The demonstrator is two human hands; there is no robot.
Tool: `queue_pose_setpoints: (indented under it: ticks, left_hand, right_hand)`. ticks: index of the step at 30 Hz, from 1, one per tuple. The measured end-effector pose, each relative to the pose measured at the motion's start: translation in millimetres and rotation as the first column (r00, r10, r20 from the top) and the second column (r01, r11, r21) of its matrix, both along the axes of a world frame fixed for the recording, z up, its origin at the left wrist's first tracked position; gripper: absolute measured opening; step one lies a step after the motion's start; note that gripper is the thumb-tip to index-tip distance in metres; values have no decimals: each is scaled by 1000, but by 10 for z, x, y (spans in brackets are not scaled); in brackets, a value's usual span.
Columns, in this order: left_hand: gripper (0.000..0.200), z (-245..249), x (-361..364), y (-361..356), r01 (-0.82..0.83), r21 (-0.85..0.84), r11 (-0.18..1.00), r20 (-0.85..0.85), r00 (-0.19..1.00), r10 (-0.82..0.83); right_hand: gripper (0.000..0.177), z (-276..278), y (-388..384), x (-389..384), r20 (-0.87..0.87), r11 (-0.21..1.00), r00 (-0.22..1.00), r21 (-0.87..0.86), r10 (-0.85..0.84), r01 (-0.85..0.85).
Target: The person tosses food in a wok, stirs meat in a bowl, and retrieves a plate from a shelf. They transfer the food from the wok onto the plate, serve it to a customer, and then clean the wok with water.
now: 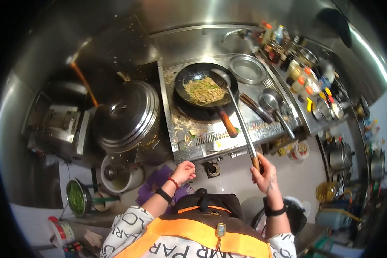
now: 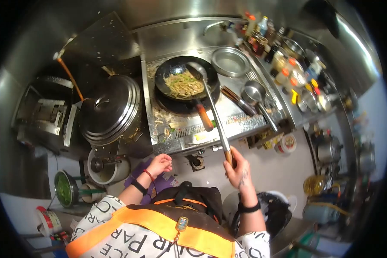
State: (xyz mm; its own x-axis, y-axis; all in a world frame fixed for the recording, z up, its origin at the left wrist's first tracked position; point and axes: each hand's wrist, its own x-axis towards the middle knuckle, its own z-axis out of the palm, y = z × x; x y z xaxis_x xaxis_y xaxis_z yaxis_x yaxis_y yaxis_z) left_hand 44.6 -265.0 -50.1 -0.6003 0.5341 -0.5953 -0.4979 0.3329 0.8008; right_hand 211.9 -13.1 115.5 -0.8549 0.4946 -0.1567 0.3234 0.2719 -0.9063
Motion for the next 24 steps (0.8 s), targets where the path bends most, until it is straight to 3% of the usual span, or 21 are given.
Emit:
queue_pose_setpoints:
  ticks: [1,2,3,4,6,8,9,10,12,14,15,16,18,19,20,22,24]
  left_hand:
    - [12,6,-13,26,-38,11,999,13,999,38]
    - [12,26,-34,81,-71,17,997,14,997,71]
    - [13,53,-34,140,-101,33,994,32,994,100]
    - [14,81,-17,202,-130,46,990,52,991,127]
    - [14,131,18,366,-176,62,982,57,983,172]
    - [13,221,-17,574,-219,141,965,46,976,214]
    - [15,277,-21,660,-240,167,956,59,971,233]
    - [15,300,-32,785,-274,171,946,55,962,269]
    - [20,327,-13,1061,-379,269,885,175,923,342]
    - [30,376,-29,1471,-463,418,781,359,874,327]
    - [32,434,-76,1697,-508,483,713,475,836,274]
    - [34,492,-129,1915,-556,536,635,579,790,203]
    - [36,361,-271,2249,-639,555,533,632,740,229]
    - [34,290,-370,2281,-702,582,411,725,677,130]
    - [26,231,-325,2326,-728,513,455,712,657,248]
    - [17,320,-269,2344,-694,494,524,590,710,384]
    - [10,536,-200,2271,-699,466,542,547,710,445]
  right_hand:
    - [46,-234,265,-225,-89,939,990,336,113,-77]
    - [46,-411,508,-457,-144,765,958,635,249,-104]
    - [47,-329,618,-736,148,825,973,516,176,-228]
    - [46,-481,780,-1009,260,713,949,630,179,-307]
    - [51,-940,1244,-1436,111,724,957,632,267,-276]
    - [52,-650,1420,-1637,24,851,956,450,293,-272]
    - [53,-610,1596,-1682,35,826,936,460,350,-326]
    - [51,-430,1672,-1663,114,920,946,221,305,-323]
    - [52,-530,1925,-1656,73,964,965,68,253,-258]
    - [54,-1079,2077,-1792,-127,926,937,242,326,-289]
    - [55,-1082,2045,-1860,79,910,942,242,326,-336]
    - [56,-984,1965,-1928,152,916,921,138,357,-378]
    - [55,-983,1937,-2014,106,851,879,217,465,-477]
    - [53,-908,1984,-2013,62,779,833,321,550,-538]
    - [53,-843,2089,-1954,76,764,817,314,571,-563]
    - [54,-709,2411,-1714,117,574,713,510,692,-641]
    - [49,-420,2787,-1312,217,528,726,557,652,-641]
